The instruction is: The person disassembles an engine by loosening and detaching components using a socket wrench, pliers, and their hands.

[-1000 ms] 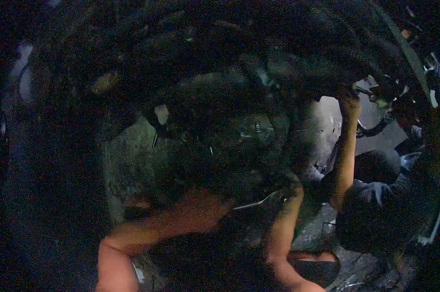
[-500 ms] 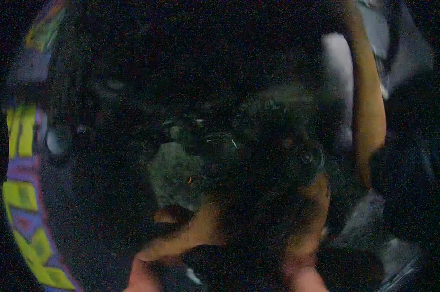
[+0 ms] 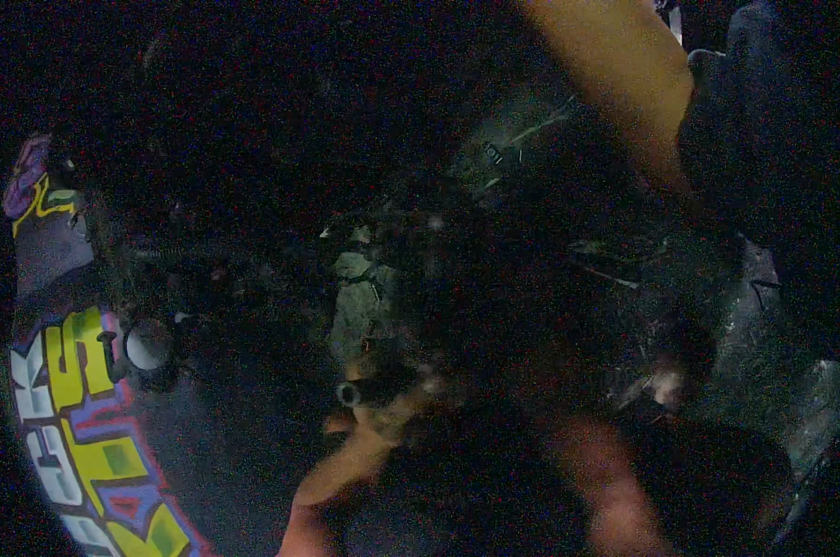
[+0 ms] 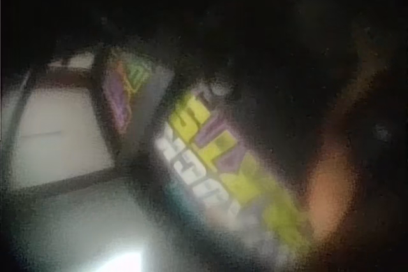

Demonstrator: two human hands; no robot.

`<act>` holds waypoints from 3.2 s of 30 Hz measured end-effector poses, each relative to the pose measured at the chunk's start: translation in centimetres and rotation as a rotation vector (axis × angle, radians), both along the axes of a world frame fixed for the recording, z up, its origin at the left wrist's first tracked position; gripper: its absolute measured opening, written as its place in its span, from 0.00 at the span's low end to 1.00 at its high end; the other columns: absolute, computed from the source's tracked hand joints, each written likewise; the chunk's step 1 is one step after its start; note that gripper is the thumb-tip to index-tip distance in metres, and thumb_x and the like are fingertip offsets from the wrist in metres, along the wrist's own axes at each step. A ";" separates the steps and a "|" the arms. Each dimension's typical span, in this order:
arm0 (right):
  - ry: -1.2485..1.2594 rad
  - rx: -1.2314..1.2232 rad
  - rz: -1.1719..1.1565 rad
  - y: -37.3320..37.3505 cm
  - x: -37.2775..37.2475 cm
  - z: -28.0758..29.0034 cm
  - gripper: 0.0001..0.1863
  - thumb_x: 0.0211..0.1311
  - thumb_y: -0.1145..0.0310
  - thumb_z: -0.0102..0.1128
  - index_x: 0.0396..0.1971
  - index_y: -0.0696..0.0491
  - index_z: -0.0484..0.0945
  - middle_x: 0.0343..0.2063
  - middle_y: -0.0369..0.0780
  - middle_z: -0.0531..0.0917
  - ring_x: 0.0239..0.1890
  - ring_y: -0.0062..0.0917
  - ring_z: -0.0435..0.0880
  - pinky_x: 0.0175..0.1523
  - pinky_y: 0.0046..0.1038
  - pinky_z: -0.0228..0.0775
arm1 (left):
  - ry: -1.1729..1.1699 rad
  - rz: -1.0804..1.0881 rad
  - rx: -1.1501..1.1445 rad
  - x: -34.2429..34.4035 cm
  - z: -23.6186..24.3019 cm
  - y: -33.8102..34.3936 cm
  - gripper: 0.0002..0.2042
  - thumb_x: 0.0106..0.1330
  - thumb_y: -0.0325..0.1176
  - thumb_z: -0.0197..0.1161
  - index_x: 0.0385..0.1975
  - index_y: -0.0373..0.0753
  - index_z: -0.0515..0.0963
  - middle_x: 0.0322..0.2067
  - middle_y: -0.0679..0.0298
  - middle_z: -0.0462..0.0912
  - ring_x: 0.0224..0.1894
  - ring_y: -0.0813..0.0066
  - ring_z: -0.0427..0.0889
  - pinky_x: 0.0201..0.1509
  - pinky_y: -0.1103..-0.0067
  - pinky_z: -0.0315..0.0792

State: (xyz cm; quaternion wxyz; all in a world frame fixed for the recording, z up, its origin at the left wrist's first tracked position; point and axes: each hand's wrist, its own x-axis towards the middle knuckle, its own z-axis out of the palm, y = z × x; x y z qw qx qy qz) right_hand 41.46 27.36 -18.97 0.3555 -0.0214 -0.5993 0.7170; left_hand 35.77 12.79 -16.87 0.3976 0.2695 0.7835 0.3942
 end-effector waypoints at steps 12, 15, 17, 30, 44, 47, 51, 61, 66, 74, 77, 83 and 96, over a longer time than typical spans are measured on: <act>-0.255 0.391 -0.093 9.6 -5.6 0.1 0.22 0.55 0.62 0.44 0.47 0.58 0.59 0.41 0.47 0.70 0.39 0.36 0.72 0.45 0.36 0.63 | -0.545 0.342 0.926 -7.9 11.9 0.1 0.21 0.61 0.51 0.38 0.31 0.36 0.65 0.16 0.70 0.61 0.15 0.82 0.57 0.17 0.83 0.52; -0.232 0.449 -0.140 12.5 -8.4 0.5 0.23 0.56 0.62 0.44 0.49 0.58 0.58 0.42 0.48 0.69 0.39 0.37 0.72 0.46 0.36 0.63 | -0.693 0.089 0.996 -12.9 14.7 0.6 0.19 0.62 0.49 0.38 0.24 0.37 0.62 0.14 0.71 0.57 0.13 0.82 0.53 0.15 0.83 0.50; -0.186 0.460 -0.217 13.1 -9.5 1.1 0.23 0.56 0.62 0.44 0.49 0.58 0.58 0.43 0.48 0.69 0.39 0.37 0.72 0.46 0.37 0.63 | -0.908 0.013 1.117 -13.6 14.8 1.9 0.17 0.62 0.48 0.39 0.20 0.40 0.60 0.13 0.71 0.57 0.11 0.83 0.51 0.13 0.85 0.48; 0.329 -0.431 -0.007 -9.9 -4.1 -4.8 0.22 0.53 0.60 0.48 0.45 0.58 0.63 0.39 0.44 0.71 0.37 0.29 0.73 0.41 0.29 0.67 | -0.913 0.249 1.160 -13.5 11.7 2.9 0.17 0.59 0.48 0.46 0.15 0.44 0.62 0.08 0.76 0.52 0.07 0.88 0.48 0.09 0.90 0.44; 0.485 -0.797 0.499 -9.5 -6.8 -1.1 0.28 0.47 0.52 0.55 0.42 0.57 0.63 0.36 0.45 0.71 0.37 0.28 0.71 0.42 0.30 0.67 | -1.011 -0.202 1.488 -14.4 11.9 1.5 0.13 0.63 0.42 0.37 0.18 0.45 0.59 0.09 0.74 0.53 0.08 0.86 0.49 0.09 0.86 0.48; 0.441 -0.720 0.367 -9.7 -6.9 -0.1 0.27 0.44 0.55 0.58 0.41 0.57 0.64 0.35 0.44 0.72 0.37 0.29 0.72 0.43 0.30 0.66 | -0.906 -0.496 1.570 -14.6 11.3 1.5 0.13 0.64 0.40 0.32 0.19 0.44 0.59 0.12 0.72 0.57 0.10 0.84 0.55 0.11 0.83 0.54; 0.204 -0.378 0.040 -10.2 -4.6 2.5 0.27 0.39 0.60 0.61 0.40 0.57 0.65 0.34 0.43 0.73 0.36 0.30 0.73 0.44 0.29 0.65 | -0.942 -0.377 1.468 -14.8 12.0 1.4 0.14 0.63 0.45 0.36 0.23 0.43 0.62 0.13 0.68 0.63 0.12 0.78 0.63 0.13 0.81 0.60; -0.318 0.789 -0.340 -11.0 -6.8 14.0 0.23 0.33 0.70 0.65 0.34 0.58 0.68 0.25 0.41 0.76 0.30 0.33 0.76 0.39 0.28 0.67 | -0.852 0.018 0.586 -13.8 13.7 2.4 0.22 0.58 0.51 0.45 0.34 0.35 0.71 0.25 0.59 0.76 0.25 0.73 0.76 0.32 0.80 0.71; -0.215 0.532 -0.406 -10.7 -10.7 11.5 0.21 0.35 0.68 0.64 0.32 0.57 0.68 0.24 0.44 0.75 0.27 0.37 0.76 0.31 0.29 0.67 | -0.279 -0.218 0.239 -17.5 13.1 3.3 0.18 0.56 0.46 0.52 0.36 0.35 0.72 0.30 0.63 0.75 0.30 0.74 0.73 0.37 0.81 0.66; -0.189 0.202 -0.639 -11.3 -14.1 9.7 0.19 0.34 0.65 0.66 0.27 0.56 0.69 0.22 0.40 0.75 0.21 0.31 0.74 0.28 0.27 0.66 | 0.627 -0.547 -0.008 -22.0 18.1 5.2 0.25 0.56 0.50 0.47 0.29 0.27 0.70 0.25 0.45 0.73 0.28 0.45 0.71 0.30 0.64 0.66; -0.245 0.257 -0.663 -10.1 -14.1 8.9 0.20 0.33 0.65 0.67 0.28 0.56 0.70 0.22 0.40 0.75 0.21 0.28 0.74 0.28 0.26 0.66 | 0.953 -0.500 0.432 -23.5 10.4 4.5 0.23 0.58 0.48 0.47 0.36 0.29 0.69 0.30 0.47 0.74 0.30 0.51 0.73 0.32 0.67 0.67; -0.139 0.392 -0.729 -11.2 -14.8 7.4 0.17 0.32 0.66 0.66 0.23 0.57 0.71 0.18 0.40 0.76 0.19 0.28 0.77 0.25 0.25 0.67 | 0.269 -0.465 0.255 -21.4 -0.9 2.8 0.20 0.59 0.40 0.48 0.46 0.33 0.63 0.40 0.50 0.70 0.40 0.58 0.71 0.42 0.70 0.65; -0.243 0.470 -0.836 -10.8 -14.7 7.4 0.13 0.29 0.67 0.66 0.19 0.53 0.74 0.19 0.38 0.77 0.22 0.28 0.78 0.28 0.26 0.70 | 0.464 -0.721 0.173 -20.8 -11.2 6.7 0.19 0.60 0.36 0.48 0.48 0.35 0.61 0.43 0.52 0.68 0.45 0.61 0.67 0.49 0.72 0.60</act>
